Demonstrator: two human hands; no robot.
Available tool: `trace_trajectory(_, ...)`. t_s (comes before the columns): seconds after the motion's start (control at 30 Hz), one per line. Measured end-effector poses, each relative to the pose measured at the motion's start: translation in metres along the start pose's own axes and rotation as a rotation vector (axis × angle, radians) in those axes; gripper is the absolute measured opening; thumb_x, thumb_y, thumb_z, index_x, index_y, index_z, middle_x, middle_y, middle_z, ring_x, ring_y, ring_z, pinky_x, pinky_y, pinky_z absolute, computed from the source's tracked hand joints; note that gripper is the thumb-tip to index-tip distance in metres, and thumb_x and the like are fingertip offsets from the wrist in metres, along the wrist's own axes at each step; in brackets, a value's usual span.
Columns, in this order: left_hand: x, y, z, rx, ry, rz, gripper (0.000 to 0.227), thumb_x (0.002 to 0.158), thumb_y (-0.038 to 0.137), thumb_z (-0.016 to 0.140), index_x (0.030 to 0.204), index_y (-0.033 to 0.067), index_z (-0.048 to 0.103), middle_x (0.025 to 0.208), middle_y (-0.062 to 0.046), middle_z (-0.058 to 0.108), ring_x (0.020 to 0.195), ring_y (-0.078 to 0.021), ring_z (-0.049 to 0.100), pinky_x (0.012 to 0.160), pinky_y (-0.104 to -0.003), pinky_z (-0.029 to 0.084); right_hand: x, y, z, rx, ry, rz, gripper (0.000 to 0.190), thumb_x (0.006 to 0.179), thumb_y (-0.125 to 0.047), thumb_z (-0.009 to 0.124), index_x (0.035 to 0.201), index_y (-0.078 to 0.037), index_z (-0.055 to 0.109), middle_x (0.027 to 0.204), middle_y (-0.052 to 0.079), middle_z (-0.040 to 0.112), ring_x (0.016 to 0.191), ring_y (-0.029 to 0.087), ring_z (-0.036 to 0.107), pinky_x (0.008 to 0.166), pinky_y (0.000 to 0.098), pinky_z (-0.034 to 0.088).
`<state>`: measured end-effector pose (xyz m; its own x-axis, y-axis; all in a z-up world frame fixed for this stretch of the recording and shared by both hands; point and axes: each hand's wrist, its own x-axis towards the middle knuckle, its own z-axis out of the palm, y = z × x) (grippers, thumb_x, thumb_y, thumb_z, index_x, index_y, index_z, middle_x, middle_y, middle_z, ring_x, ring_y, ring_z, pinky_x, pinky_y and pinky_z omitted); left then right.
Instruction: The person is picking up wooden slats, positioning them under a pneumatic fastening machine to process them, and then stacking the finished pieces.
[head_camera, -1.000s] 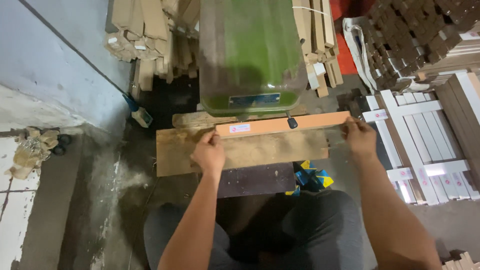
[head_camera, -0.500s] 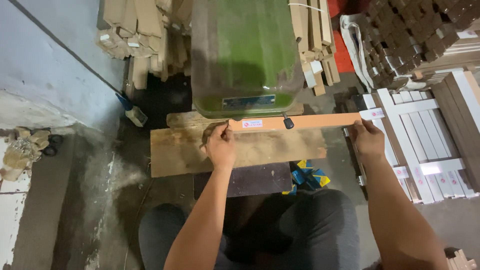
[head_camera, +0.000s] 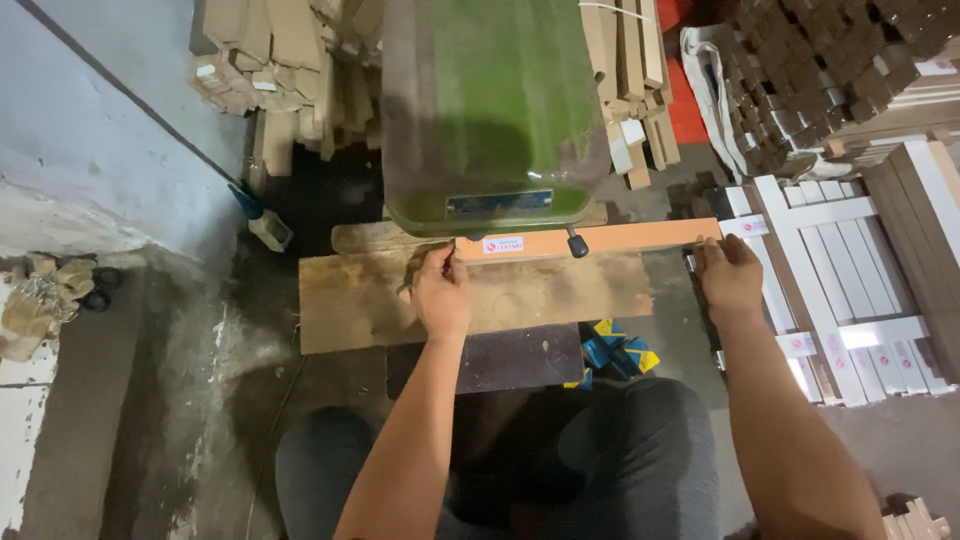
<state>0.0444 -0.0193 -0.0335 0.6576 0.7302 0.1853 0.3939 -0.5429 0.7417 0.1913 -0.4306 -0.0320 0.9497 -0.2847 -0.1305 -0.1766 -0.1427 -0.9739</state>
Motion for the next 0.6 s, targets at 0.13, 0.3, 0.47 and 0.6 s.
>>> trace_trajectory(0.13,-0.001,-0.007,0.010,0.031,0.117,0.081,0.015,0.095,0.034,0.064,0.102,0.0243,0.072,0.074,-0.001,0.074,0.084,-0.0258,0.071,0.081,-0.043,0.049,-0.079,-0.111,0.029,-0.390,-0.058,-0.347,0.047,0.110,-0.017,0.061,0.144,0.012,0.050,0.122,0.036,0.062,0.117,0.048,0.062,0.095,0.0568,0.050)
trace_trajectory(0.3,-0.007,0.005,0.000,0.111,0.226,0.193,0.007,0.097,0.033,0.062,0.097,0.0276,0.066,0.076,0.002,0.072,0.077,-0.0212,0.068,0.079,-0.038,0.045,-0.177,-0.236,0.081,-0.394,-0.446,-0.383,0.039,0.106,-0.037,0.064,0.103,0.000,0.075,0.087,0.018,0.075,0.080,0.028,0.074,0.072,0.0422,0.059)
trace_trajectory(0.47,-0.007,0.004,0.004,0.148,0.282,0.237,0.009,0.093,0.035,0.063,0.098,0.0284,0.065,0.081,0.002,0.071,0.079,-0.0233,0.068,0.079,-0.042,0.046,-0.180,-0.252,0.109,-0.658,-0.785,-0.388,0.033,0.102,-0.027,0.055,0.081,-0.012,0.076,0.063,0.009,0.074,0.065,0.026,0.072,0.072,0.0391,0.056)
trace_trajectory(0.6,-0.006,0.011,-0.002,0.172,0.225,0.203,0.017,0.100,0.037,0.056,0.092,0.0241,0.065,0.078,0.001,0.070,0.077,-0.0256,0.067,0.079,-0.042,0.043,-0.136,-0.181,0.141,-0.801,-0.700,-0.322,0.036,0.097,-0.027,0.061,0.101,0.006,0.074,0.088,0.031,0.074,0.094,0.050,0.072,0.081,0.0606,0.052)
